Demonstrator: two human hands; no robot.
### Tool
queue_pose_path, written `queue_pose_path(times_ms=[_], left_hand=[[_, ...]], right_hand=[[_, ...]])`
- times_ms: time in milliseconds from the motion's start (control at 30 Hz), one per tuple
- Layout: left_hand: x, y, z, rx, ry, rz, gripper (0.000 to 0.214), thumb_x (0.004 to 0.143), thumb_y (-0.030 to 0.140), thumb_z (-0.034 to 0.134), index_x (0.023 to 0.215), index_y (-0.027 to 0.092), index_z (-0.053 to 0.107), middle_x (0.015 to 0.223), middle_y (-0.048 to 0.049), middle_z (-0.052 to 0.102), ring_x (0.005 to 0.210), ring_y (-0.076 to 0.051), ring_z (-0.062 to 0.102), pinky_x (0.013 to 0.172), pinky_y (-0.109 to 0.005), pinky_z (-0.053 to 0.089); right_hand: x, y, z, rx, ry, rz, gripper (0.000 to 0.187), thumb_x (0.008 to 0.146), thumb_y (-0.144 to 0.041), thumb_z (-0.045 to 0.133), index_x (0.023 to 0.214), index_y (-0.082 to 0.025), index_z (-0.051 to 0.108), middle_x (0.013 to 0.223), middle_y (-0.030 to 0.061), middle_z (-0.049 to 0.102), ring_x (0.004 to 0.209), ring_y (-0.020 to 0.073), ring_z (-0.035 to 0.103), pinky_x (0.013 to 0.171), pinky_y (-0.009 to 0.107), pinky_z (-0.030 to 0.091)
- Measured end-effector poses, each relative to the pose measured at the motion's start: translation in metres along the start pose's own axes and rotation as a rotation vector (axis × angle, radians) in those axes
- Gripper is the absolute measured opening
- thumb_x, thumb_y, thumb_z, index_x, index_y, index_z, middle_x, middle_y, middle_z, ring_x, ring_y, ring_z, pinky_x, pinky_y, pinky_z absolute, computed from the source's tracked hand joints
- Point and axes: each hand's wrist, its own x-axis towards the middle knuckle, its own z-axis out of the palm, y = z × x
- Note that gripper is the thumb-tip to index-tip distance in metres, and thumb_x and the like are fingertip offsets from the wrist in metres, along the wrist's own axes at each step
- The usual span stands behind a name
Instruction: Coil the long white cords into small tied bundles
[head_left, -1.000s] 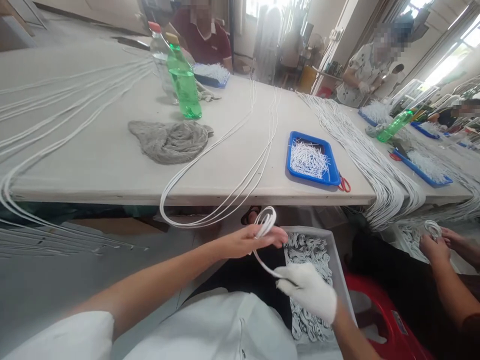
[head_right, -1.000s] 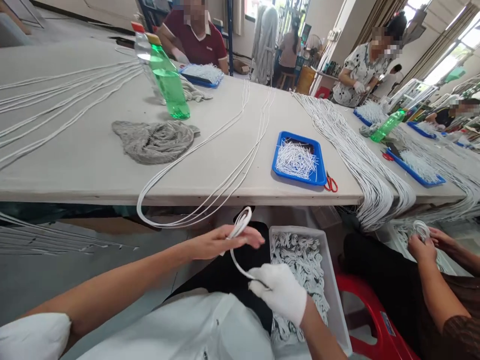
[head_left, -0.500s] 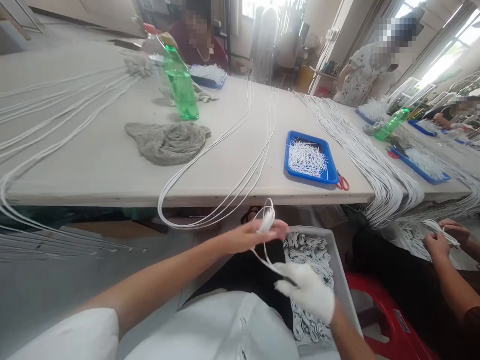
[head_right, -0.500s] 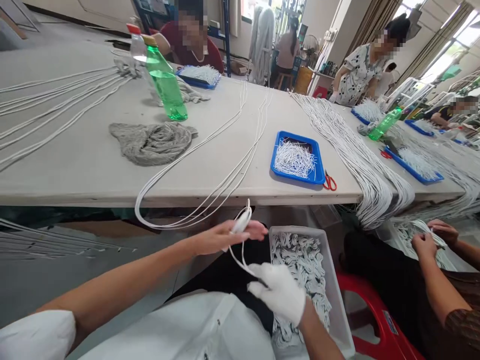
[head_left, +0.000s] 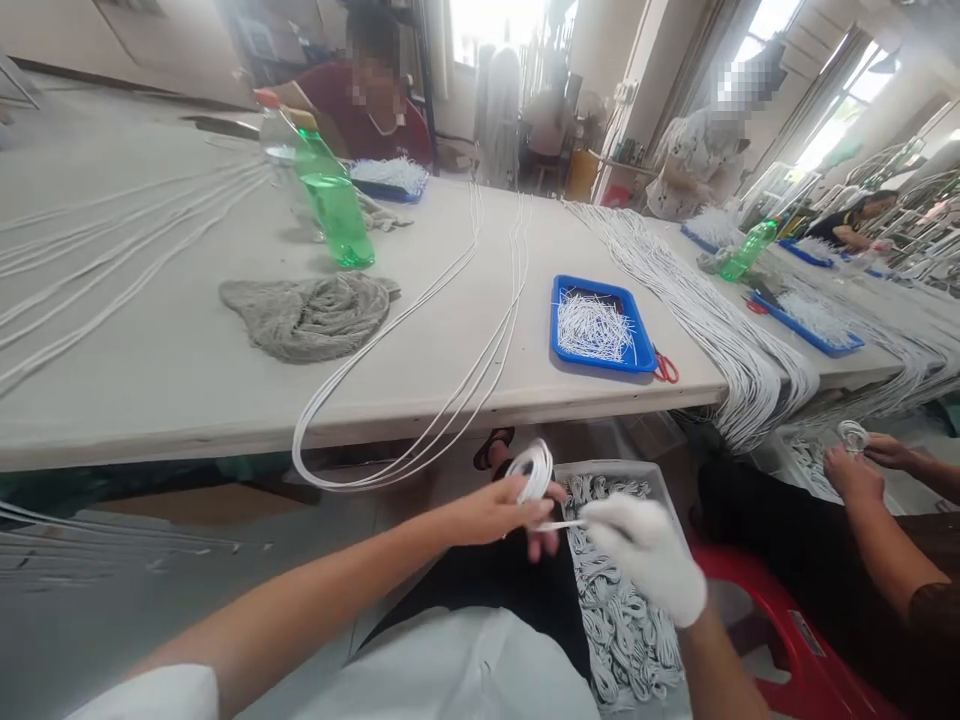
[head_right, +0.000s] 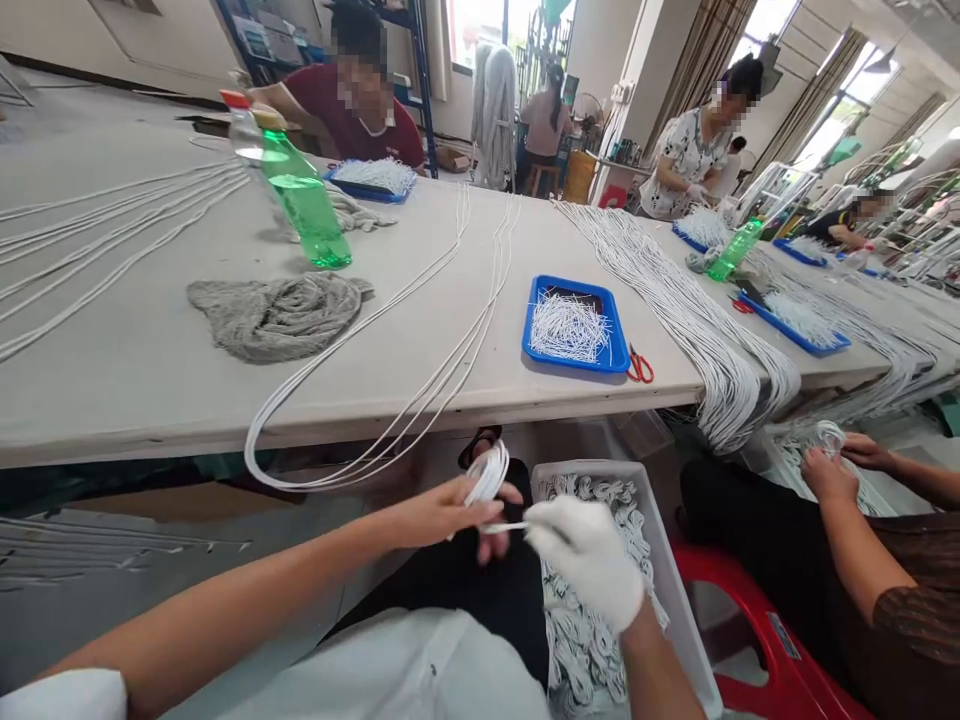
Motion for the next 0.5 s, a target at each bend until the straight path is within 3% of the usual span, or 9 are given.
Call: queue_pose_path(times_ms=[67,133,200,267,333,367,433,500], left_hand=[[-0.006,-0.006,0.001,-0.136,-0.159,-0.119,0.033,0.093,0.037,0.047,0.096,0.009,0.065,0.041,0.004,0.05,0.031,-0.007,0.039,0.045,-0.022,0.043],[-0.017,0.005,-0.003,-0.346,-0.141,0.044,0.024,0.09,0.031,0.051,0.088,0.012,0.065,0.033,0.0095,0.036,0.026,-0.006,0.029,0.04,-0.02,0.04],[-0.022,0.022,-0.007,-0.465,0.053,0.367,0.011,0.084,0.027,0.06,0.082,0.016,0.062,0.043,0.0068,0.049,0.037,-0.008,0.047,0.048,-0.02,0.046],[-0.018,0.032,-0.009,-0.355,0.221,0.503,0.008,0.081,0.024,0.065,0.082,0.017,0.063,0.077,-0.0014,0.069,0.073,-0.015,0.066,0.074,-0.029,0.052],[-0.005,0.024,-0.006,-0.108,0.236,0.393,0.01,0.081,0.022,0.067,0.086,0.013,0.065,0.106,-0.0098,0.068,0.098,-0.021,0.064,0.09,-0.033,0.048],[0.0,0.015,-0.003,-0.018,0.185,0.288,0.014,0.082,0.024,0.065,0.09,0.012,0.066,0.103,-0.0119,0.069,0.094,-0.021,0.065,0.087,-0.032,0.049],[0.004,-0.003,0.001,-0.023,0.017,0.041,0.026,0.089,0.033,0.055,0.097,0.01,0.065,0.07,-0.0068,0.069,0.059,-0.014,0.064,0.065,-0.028,0.052],[-0.004,-0.01,0.001,-0.213,-0.098,-0.059,0.036,0.094,0.039,0.044,0.094,0.01,0.064,0.038,0.005,0.048,0.03,-0.008,0.041,0.045,-0.023,0.046]], right_hand=[[0.002,0.013,-0.025,0.061,0.211,0.06,0.023,0.086,-0.039,0.057,0.094,-0.022,0.072,0.085,0.0037,0.069,0.078,0.0177,0.063,0.073,0.028,0.049],[-0.003,0.035,-0.021,0.104,0.271,0.116,0.033,0.09,-0.043,0.05,0.098,-0.019,0.071,0.083,0.0048,0.069,0.078,0.0191,0.063,0.072,0.03,0.05],[-0.009,0.044,0.008,0.115,0.107,0.131,0.044,0.094,-0.046,0.039,0.103,-0.018,0.071,0.072,0.0037,0.066,0.066,0.0175,0.061,0.061,0.029,0.049],[-0.011,0.032,0.037,0.078,-0.103,0.031,0.043,0.095,-0.045,0.037,0.103,-0.019,0.071,0.068,0.0025,0.064,0.062,0.0155,0.058,0.059,0.027,0.047],[-0.006,0.009,0.041,-0.055,-0.162,-0.087,0.034,0.093,-0.041,0.043,0.1,-0.022,0.071,0.071,0.0016,0.064,0.064,0.0144,0.058,0.064,0.027,0.045],[-0.001,-0.001,0.032,-0.103,-0.135,-0.111,0.03,0.093,-0.039,0.046,0.098,-0.023,0.071,0.072,0.0016,0.063,0.066,0.014,0.058,0.066,0.027,0.045],[0.01,-0.004,0.002,-0.109,-0.027,-0.116,0.025,0.091,-0.038,0.052,0.096,-0.023,0.071,0.076,0.0022,0.064,0.069,0.0141,0.059,0.07,0.026,0.045],[0.017,0.015,-0.02,-0.046,0.116,-0.061,0.026,0.089,-0.039,0.054,0.097,-0.021,0.07,0.081,0.0032,0.066,0.073,0.0158,0.061,0.071,0.027,0.047]])
